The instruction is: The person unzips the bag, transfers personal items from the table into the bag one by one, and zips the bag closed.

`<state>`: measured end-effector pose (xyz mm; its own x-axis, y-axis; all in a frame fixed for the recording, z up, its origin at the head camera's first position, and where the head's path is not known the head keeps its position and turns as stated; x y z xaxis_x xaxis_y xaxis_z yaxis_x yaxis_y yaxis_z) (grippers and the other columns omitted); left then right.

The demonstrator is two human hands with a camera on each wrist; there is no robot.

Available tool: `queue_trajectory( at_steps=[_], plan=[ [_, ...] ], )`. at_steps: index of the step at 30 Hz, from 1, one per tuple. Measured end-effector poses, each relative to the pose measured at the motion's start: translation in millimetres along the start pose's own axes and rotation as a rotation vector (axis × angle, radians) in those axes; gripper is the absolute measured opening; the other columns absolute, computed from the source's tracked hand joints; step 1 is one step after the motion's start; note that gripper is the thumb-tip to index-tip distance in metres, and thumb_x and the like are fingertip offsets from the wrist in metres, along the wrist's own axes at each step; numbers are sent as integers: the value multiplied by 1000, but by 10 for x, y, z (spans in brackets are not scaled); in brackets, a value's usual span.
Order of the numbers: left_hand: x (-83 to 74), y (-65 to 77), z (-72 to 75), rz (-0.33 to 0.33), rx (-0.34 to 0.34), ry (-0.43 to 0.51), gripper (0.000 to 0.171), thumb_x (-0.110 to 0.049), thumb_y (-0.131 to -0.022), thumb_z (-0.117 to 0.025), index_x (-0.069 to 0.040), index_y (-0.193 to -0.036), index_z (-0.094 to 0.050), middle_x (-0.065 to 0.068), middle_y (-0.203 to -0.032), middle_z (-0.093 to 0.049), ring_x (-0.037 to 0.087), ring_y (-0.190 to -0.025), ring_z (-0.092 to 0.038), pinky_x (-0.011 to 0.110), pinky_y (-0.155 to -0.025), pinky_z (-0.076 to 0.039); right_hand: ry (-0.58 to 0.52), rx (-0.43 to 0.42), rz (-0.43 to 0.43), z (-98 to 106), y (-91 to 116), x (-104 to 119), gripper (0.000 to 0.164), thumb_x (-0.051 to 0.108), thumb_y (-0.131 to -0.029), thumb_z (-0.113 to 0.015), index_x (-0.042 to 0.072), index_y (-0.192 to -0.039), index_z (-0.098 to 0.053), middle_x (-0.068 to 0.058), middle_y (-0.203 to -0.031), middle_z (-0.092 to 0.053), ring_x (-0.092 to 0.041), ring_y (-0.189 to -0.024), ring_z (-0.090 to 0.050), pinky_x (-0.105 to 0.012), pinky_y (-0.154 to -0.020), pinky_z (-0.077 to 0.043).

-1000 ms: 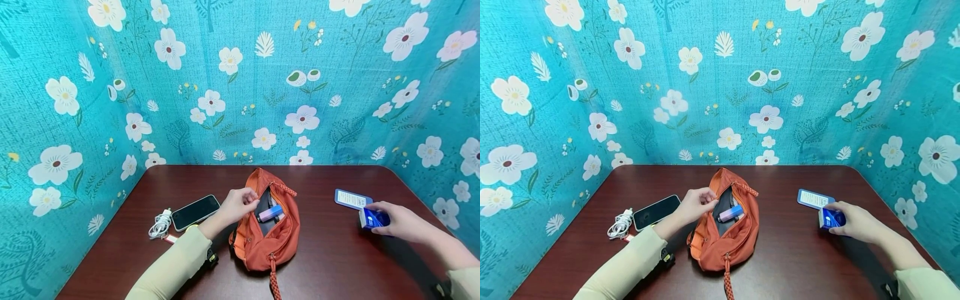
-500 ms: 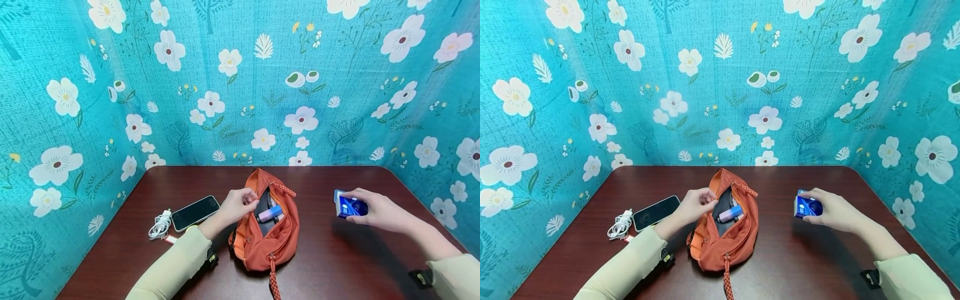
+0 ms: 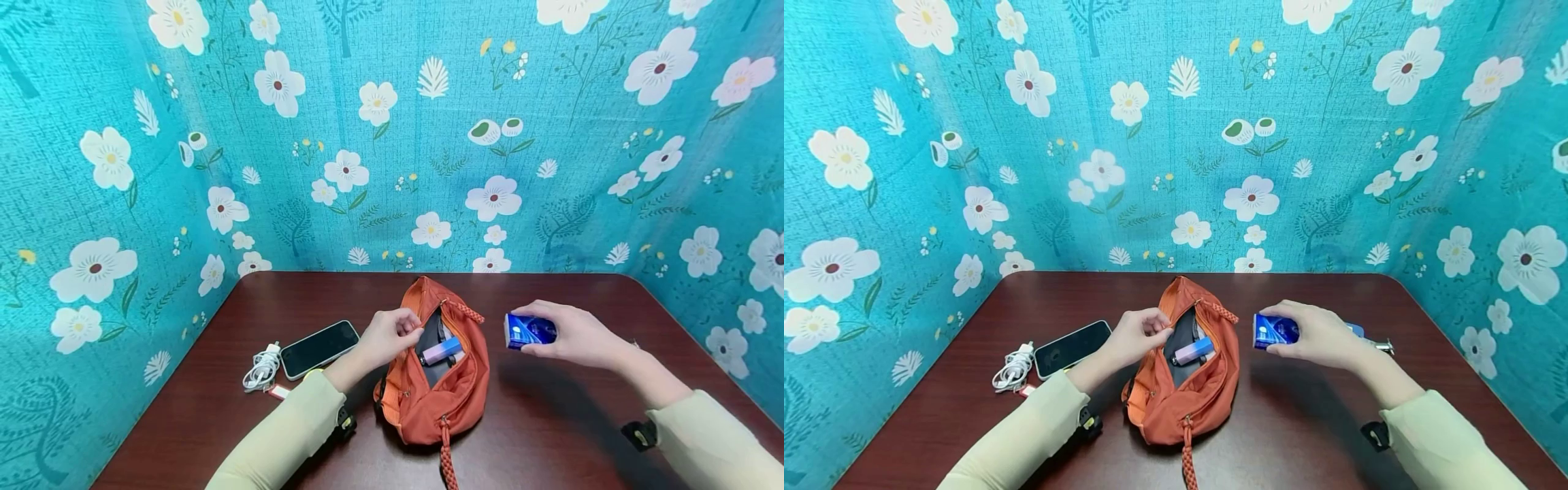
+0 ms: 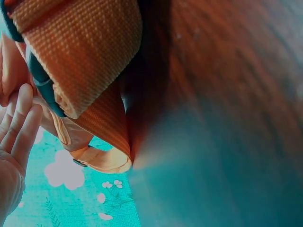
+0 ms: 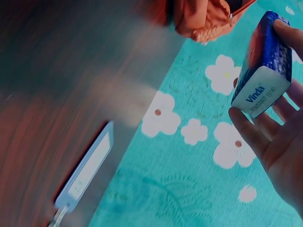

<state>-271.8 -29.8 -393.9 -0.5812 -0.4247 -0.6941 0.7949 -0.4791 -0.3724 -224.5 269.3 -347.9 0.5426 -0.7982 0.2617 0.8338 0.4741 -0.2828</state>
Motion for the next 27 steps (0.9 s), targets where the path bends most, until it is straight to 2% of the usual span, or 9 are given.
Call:
queue_trajectory(
  at_steps=[5,13,22,27],
  plan=[
    [-16,-8,9,-17,-4,-7,6,-13,-91,-69,-8,-91,-67,-5,-74,-57,6,-61,-53,22,-57,-49,-12,18,22,-72,-167,132,58,41,-76,-82,20,-126,-62,0,-114,-64,-19,-93,-61,-41,-73,-54],
    [3,-2,-5,-21,-12,-4,4,-12,-91,-69,-9,-91,-66,-6,-73,-57,6,-58,-53,22,-51,-48,-179,101,79,-282,-397,352,56,38,-78,-81,17,-126,-62,0,-115,-62,-17,-97,-58,-37,-78,-53],
    [-14,-3,5,-29,-23,-9,4,-10,-89,-70,-9,-91,-67,-5,-73,-57,6,-60,-53,22,-56,-50,-220,119,141,-512,-545,496,52,34,-79,-81,17,-124,-62,0,-113,-60,-15,-93,-57,-35,-78,-52],
    [4,0,-1,-19,-16,-8,5,-11,-90,-70,-8,-91,-67,-6,-73,-57,6,-61,-54,22,-57,-50,-246,154,130,-625,-607,541,51,31,-79,-81,17,-124,-62,0,-114,-59,-14,-93,-56,-33,-79,-51]
  ],
)
Point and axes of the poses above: each hand's wrist, its own y-axis away from the middle knuckle, its own z-axis out of the back of the hand, x = y × z, the point moved 5 cm from there along -y, towards the middle knuckle
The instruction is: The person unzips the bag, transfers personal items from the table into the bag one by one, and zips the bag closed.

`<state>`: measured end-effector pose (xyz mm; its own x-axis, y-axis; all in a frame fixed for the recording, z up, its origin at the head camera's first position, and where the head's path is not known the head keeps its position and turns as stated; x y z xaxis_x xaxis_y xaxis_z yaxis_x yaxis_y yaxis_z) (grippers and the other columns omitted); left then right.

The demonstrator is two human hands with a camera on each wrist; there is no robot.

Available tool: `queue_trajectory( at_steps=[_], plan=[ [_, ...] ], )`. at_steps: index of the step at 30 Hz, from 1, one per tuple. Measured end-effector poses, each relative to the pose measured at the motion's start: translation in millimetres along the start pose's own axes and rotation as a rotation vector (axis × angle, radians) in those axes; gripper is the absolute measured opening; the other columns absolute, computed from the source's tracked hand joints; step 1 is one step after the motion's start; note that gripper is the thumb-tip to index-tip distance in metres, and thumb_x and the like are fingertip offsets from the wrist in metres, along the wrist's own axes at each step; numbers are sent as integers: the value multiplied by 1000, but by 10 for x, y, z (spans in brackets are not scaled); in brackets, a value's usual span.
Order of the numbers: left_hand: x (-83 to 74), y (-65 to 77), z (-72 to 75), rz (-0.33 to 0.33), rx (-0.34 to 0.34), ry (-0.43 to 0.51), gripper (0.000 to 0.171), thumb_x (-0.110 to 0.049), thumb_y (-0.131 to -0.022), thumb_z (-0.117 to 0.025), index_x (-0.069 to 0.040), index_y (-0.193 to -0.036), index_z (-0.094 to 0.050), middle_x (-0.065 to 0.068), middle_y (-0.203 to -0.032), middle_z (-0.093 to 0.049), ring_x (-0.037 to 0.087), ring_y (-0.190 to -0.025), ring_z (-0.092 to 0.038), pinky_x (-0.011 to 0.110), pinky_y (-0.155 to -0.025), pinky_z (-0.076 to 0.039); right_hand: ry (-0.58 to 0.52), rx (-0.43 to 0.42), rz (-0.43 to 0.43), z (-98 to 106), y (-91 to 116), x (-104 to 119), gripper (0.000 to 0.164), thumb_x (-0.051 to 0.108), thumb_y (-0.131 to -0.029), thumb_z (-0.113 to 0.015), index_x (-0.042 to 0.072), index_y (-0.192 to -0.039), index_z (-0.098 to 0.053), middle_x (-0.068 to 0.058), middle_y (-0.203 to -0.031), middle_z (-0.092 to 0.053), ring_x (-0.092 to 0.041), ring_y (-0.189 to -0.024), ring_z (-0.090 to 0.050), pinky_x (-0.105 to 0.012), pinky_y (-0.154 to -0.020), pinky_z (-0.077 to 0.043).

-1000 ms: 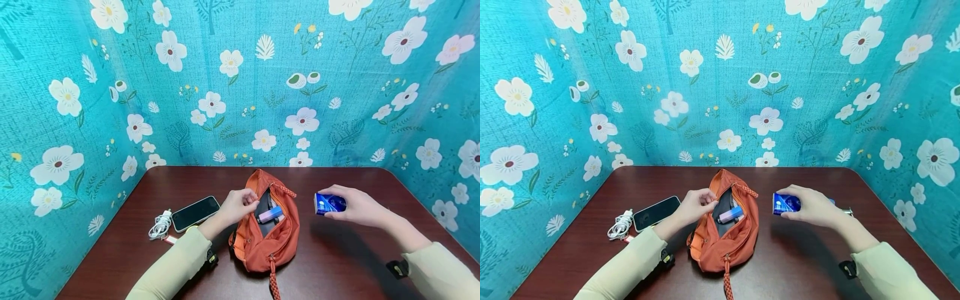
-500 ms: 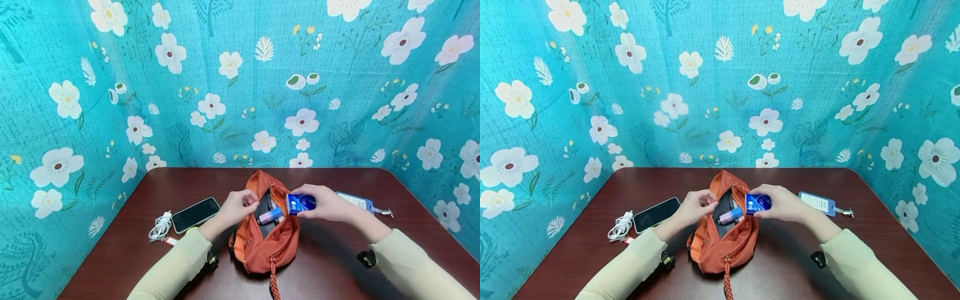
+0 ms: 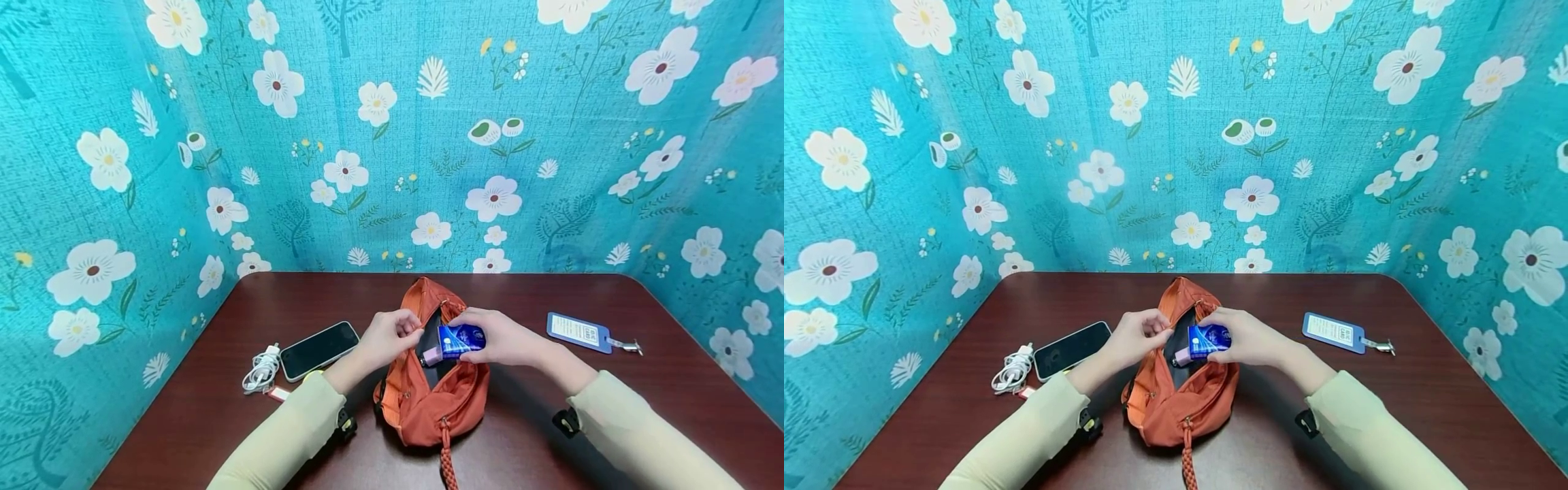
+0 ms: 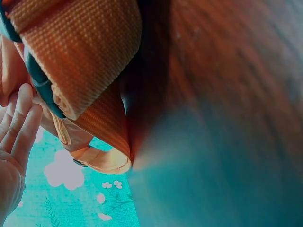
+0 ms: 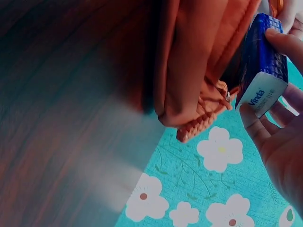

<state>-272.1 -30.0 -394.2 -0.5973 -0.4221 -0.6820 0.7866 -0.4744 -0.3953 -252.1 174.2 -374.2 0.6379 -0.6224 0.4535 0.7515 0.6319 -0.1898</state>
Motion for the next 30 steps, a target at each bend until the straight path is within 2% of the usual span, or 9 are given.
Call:
queue_trajectory(
  at_steps=[11,16,23,30],
  plan=[
    [-16,3,-10,-11,-2,15,4,-11,-90,-70,-9,-92,-67,-6,-74,-58,6,-60,-54,22,-56,-51,46,14,30,-129,-93,69,48,25,-78,-81,10,-121,-66,-4,-114,-60,-18,-97,-56,-37,-81,-52],
    [-29,-2,-14,-27,-3,15,4,-12,-91,-69,-9,-92,-67,-6,-74,-58,6,-60,-54,22,-56,-50,70,14,29,-181,-128,35,47,28,-78,-82,11,-120,-67,-3,-113,-60,-20,-100,-56,-40,-84,-52],
    [-37,2,-14,-27,-15,8,5,-12,-91,-69,-7,-91,-67,-6,-73,-57,6,-58,-54,23,-53,-49,5,12,35,-207,-125,-6,47,27,-79,-82,10,-120,-65,-4,-117,-59,-23,-106,-57,-43,-87,-51],
    [-25,13,-8,-20,-20,13,4,-12,-90,-70,-9,-90,-67,-5,-73,-58,7,-60,-54,22,-57,-50,-45,-3,17,-174,-65,-38,47,23,-80,-82,10,-121,-64,-4,-117,-60,-23,-99,-58,-41,-81,-52]
  ],
)
Point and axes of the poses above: each hand's wrist, its own y-axis away from the middle knuckle, its own z-axis out of the back of the hand, x = y × z, the point moved 5 cm from there along -y, towards the middle knuckle
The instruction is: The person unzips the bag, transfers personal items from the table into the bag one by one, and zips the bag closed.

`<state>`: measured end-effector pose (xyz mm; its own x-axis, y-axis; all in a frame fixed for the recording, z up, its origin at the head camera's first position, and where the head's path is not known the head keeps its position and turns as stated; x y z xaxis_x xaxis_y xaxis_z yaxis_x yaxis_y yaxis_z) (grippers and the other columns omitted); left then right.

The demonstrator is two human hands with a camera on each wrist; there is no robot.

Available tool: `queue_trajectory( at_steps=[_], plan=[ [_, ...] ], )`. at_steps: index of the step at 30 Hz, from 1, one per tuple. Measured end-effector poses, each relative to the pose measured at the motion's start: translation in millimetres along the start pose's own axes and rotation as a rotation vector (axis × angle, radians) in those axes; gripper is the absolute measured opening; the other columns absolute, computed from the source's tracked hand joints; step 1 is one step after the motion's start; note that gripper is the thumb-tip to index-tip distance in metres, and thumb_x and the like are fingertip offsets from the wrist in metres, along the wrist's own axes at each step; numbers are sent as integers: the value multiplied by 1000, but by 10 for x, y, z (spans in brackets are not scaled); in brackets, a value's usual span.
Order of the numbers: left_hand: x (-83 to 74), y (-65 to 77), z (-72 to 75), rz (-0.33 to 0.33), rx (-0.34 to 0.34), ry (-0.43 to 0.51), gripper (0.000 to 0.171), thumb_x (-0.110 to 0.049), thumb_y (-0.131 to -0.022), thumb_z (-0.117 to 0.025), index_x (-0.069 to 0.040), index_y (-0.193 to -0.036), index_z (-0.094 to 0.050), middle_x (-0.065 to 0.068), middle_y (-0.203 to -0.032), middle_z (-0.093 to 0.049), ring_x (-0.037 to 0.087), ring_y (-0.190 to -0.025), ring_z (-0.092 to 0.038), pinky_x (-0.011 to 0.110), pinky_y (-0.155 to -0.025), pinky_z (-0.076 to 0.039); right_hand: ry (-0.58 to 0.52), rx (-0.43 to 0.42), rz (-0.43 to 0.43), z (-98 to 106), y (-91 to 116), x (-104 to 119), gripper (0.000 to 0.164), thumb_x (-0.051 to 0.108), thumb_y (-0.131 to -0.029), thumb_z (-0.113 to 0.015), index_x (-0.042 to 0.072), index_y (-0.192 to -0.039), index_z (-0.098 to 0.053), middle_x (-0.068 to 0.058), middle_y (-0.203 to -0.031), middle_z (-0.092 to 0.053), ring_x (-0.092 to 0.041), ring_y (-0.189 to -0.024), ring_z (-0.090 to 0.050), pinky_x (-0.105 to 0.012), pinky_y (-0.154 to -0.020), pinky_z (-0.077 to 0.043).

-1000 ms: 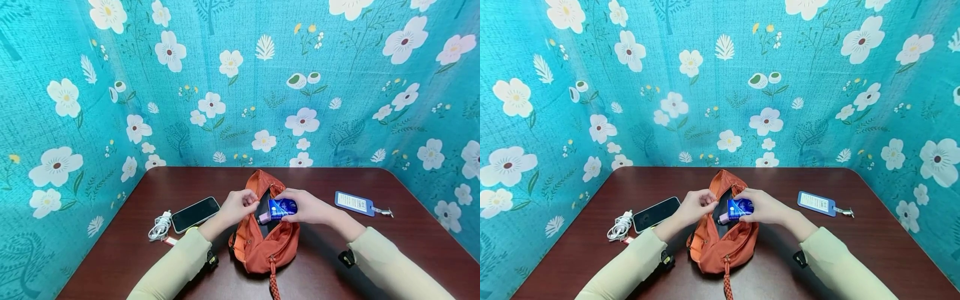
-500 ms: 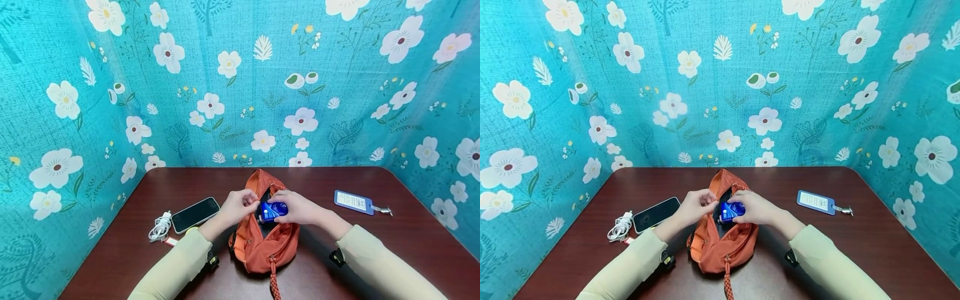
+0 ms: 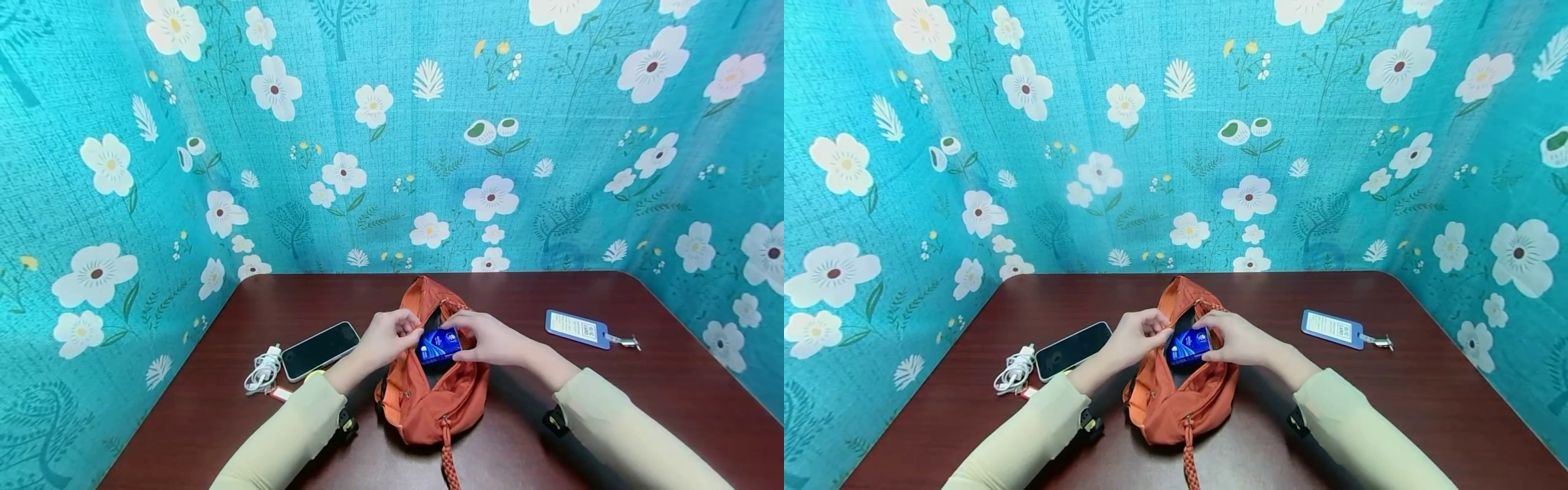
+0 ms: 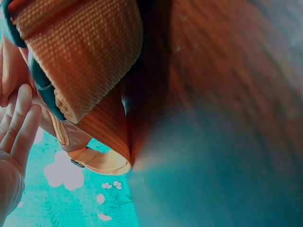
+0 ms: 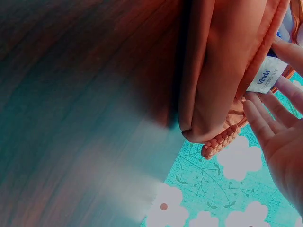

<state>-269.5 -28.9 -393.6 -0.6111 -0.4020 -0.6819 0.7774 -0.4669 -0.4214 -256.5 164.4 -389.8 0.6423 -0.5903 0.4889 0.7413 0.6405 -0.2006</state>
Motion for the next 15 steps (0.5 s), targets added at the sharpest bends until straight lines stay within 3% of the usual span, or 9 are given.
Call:
queue_trajectory(
  at_steps=[15],
  plan=[
    [-6,5,-19,4,8,-9,5,-12,-90,-69,-8,-92,-67,-6,-75,-58,7,-63,-55,23,-61,-51,-10,-3,32,-88,-78,15,41,19,-79,-82,8,-115,-65,-3,-112,-61,-22,-95,-57,-33,-79,-50]
  ],
)
Point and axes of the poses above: each hand's wrist, its own y-axis away from the middle knuckle, its own z-axis out of the back of the hand, x = y × z, the point moved 5 cm from there along -y, towards the middle knuckle
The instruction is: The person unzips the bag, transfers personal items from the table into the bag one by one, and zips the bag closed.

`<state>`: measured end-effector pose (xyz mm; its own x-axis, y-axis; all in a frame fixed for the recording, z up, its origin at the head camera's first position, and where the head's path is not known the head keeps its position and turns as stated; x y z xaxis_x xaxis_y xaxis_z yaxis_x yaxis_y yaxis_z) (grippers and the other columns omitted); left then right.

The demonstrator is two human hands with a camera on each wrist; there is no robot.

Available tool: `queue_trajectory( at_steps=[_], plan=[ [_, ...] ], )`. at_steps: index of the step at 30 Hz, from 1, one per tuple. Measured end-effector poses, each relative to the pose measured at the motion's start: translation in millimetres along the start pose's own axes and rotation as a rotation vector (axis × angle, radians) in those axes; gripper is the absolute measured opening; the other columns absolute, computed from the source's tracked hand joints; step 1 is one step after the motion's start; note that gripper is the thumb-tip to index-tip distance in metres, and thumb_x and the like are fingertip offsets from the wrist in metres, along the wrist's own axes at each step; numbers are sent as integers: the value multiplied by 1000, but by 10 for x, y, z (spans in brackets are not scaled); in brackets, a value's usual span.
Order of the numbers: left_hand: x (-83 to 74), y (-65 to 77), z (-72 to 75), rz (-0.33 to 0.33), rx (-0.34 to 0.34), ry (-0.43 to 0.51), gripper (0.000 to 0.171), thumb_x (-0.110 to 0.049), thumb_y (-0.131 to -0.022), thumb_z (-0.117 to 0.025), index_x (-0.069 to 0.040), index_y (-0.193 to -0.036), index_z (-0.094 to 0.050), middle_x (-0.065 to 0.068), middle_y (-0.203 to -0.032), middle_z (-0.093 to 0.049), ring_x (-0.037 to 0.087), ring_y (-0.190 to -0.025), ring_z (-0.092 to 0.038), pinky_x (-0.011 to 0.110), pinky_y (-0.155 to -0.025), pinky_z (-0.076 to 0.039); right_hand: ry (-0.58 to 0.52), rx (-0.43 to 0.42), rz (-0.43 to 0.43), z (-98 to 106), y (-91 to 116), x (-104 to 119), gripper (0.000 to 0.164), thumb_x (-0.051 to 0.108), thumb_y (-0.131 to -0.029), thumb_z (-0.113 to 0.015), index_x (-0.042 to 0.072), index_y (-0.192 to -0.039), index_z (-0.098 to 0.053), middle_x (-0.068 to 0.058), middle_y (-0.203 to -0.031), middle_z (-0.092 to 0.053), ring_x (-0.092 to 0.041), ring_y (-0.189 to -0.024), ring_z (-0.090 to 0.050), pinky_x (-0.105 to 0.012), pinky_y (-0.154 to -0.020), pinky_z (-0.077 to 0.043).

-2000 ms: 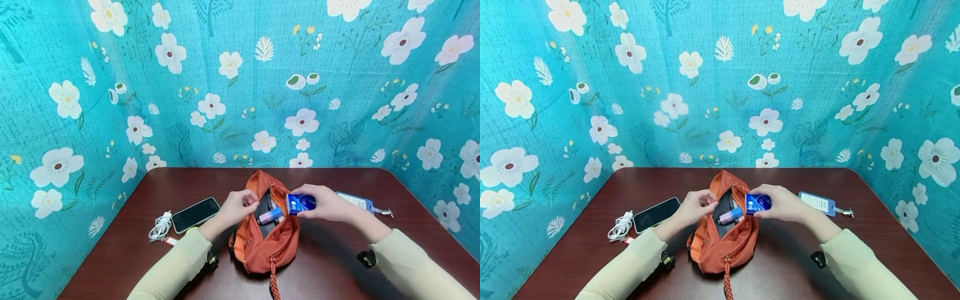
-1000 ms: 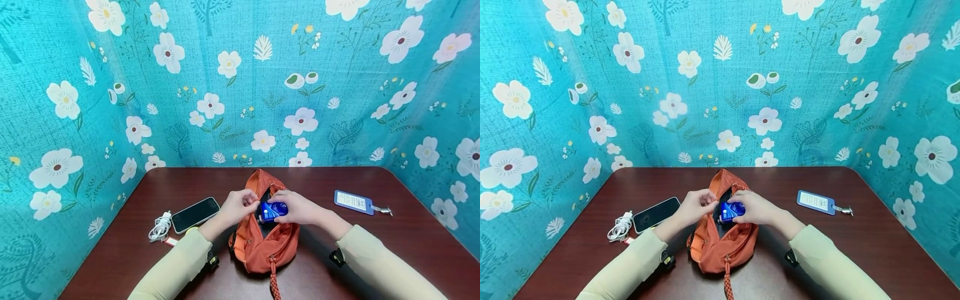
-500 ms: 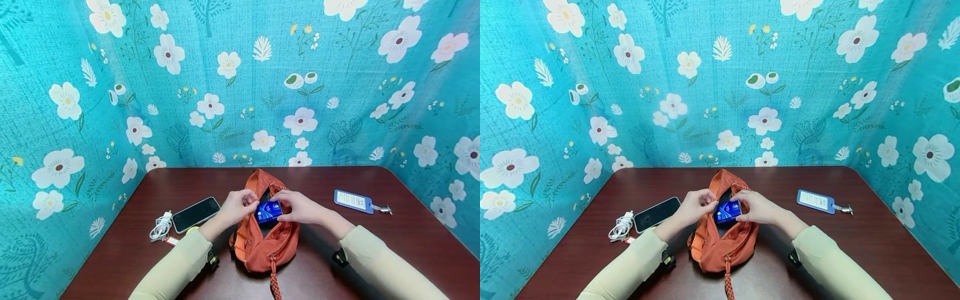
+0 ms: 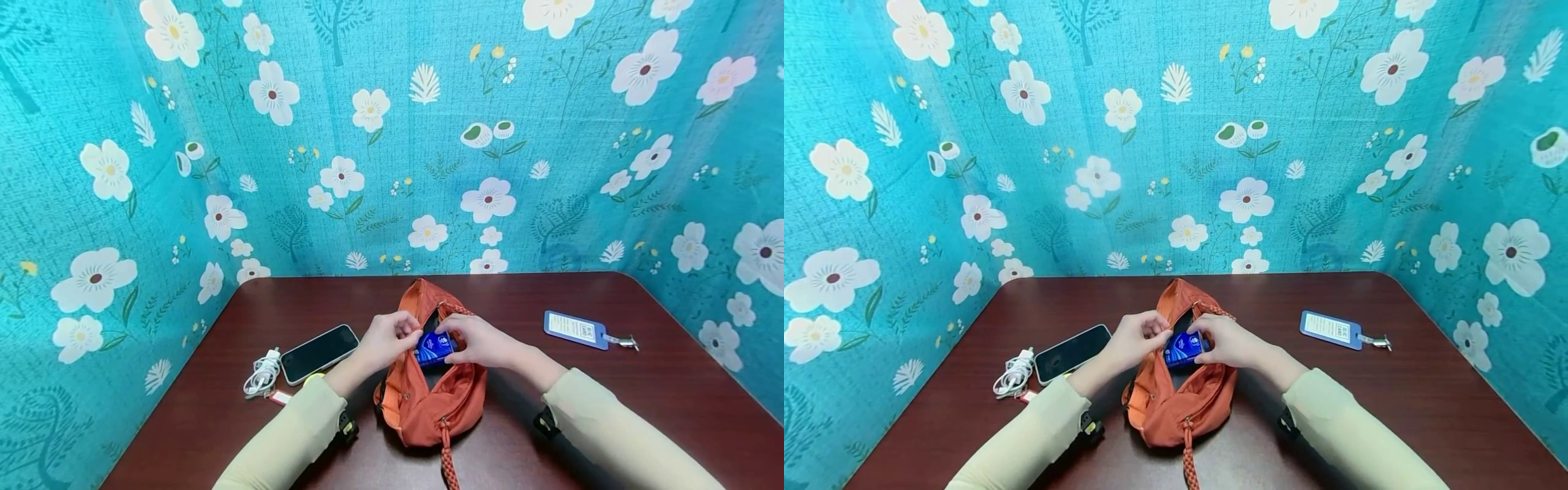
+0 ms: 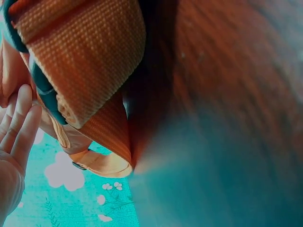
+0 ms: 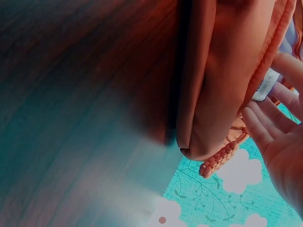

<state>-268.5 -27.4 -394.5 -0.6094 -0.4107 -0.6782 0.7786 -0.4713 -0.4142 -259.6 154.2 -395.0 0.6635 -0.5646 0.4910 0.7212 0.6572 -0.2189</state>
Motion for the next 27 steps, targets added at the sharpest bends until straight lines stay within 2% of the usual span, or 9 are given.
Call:
queue_trajectory(
  at_steps=[9,18,23,27],
  plan=[
    [0,9,9,3,-1,5,6,-13,-91,-69,-7,-91,-67,-6,-73,-58,7,-61,-54,23,-59,-50,18,15,-27,-5,0,-27,44,23,-79,-82,10,-117,-65,-4,-116,-62,-24,-104,-58,-42,-89,-49],
    [16,14,17,7,-7,16,5,-13,-91,-69,-8,-91,-67,-7,-74,-58,7,-62,-54,22,-60,-50,30,-52,-35,135,102,-66,50,27,-79,-82,8,-122,-65,-4,-122,-61,-26,-115,-56,-49,-95,-45],
    [39,13,20,20,-14,11,4,-12,-90,-70,-11,-91,-66,-7,-73,-58,7,-61,-54,22,-58,-50,70,-115,-30,279,223,-182,49,23,-78,-83,5,-120,-64,-6,-118,-63,-27,-109,-59,-48,-92,-47],
    [61,12,21,27,-12,11,4,-12,-90,-70,-10,-92,-67,-7,-73,-58,7,-62,-54,23,-58,-51,84,-145,-58,406,341,-302,48,21,-80,-82,4,-121,-64,-8,-114,-65,-27,-105,-62,-50,-88,-49]
  ],
)
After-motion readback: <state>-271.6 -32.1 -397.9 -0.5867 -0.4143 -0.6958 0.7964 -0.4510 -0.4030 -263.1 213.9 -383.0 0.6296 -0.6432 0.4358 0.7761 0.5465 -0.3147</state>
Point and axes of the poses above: each hand's wrist, its own y-axis away from the middle knuckle, its own z-axis out of the back of the hand, x = y × z, the point moved 5 cm from there along -y, towards the middle knuckle
